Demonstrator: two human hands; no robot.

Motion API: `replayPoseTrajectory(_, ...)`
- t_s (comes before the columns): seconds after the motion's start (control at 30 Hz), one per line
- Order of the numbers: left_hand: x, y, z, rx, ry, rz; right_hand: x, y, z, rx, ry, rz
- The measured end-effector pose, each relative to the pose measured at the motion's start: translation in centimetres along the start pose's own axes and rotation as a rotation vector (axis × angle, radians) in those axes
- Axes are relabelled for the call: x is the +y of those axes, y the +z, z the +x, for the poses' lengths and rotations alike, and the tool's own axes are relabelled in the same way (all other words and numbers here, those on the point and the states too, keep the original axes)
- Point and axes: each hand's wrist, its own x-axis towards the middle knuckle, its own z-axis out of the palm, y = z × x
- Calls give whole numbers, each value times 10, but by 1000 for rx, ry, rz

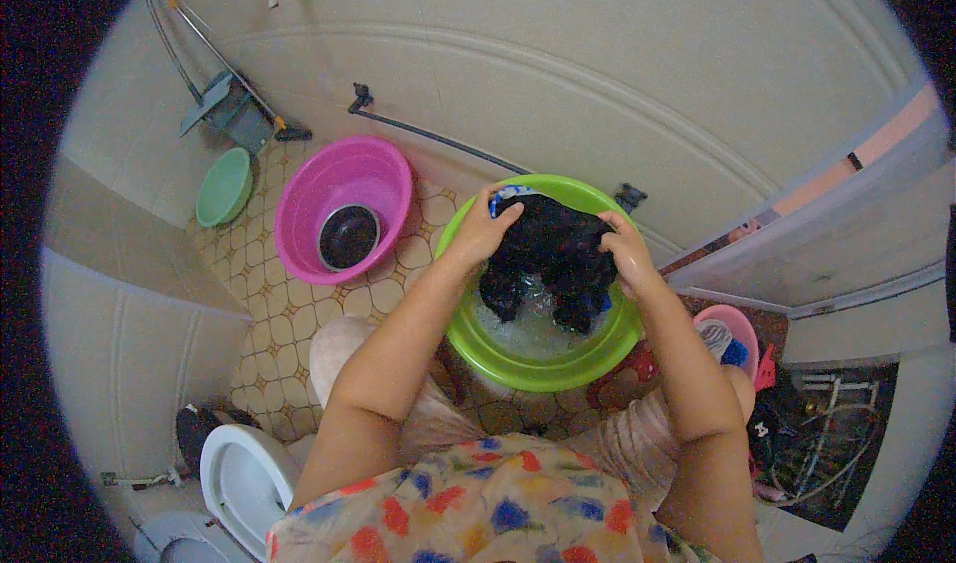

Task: The person washes a garment by hand in a basin of soapy water, repeatedly rubbing, squeezing, and lifting the item.

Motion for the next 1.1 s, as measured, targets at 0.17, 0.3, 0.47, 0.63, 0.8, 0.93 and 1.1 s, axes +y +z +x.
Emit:
replayPoseTrajectory(0.17, 5, 4, -5, -33, -19, 94, -14, 2, -4, -75, 23, 282)
replayPoseTrajectory(0.3, 8, 13, -17, -153, -63, 96, -21, 4, -6, -111, -18, 416)
replayPoseTrajectory(0.47, -22, 11, -10, -197, -64, 72, -25, 4, -8, -28, 19, 376)
replayPoseTrajectory(0.63, -6, 7, -6, -121, -114, -406, 0, -14, 5, -184, -271, -520)
replayPoseTrajectory(0.8, 27, 6, -21, -259, -230, -656, 5, 12, -4, -211, -463, -710)
replayPoseTrajectory(0.93, 36, 7, -21, -239, -282, -671, 12, 12, 3, -177, -473, -729)
replayPoseTrajectory(1.1, 10, -3, -7, -112, -128, -198, 3, 13, 3, -11, -406, -502)
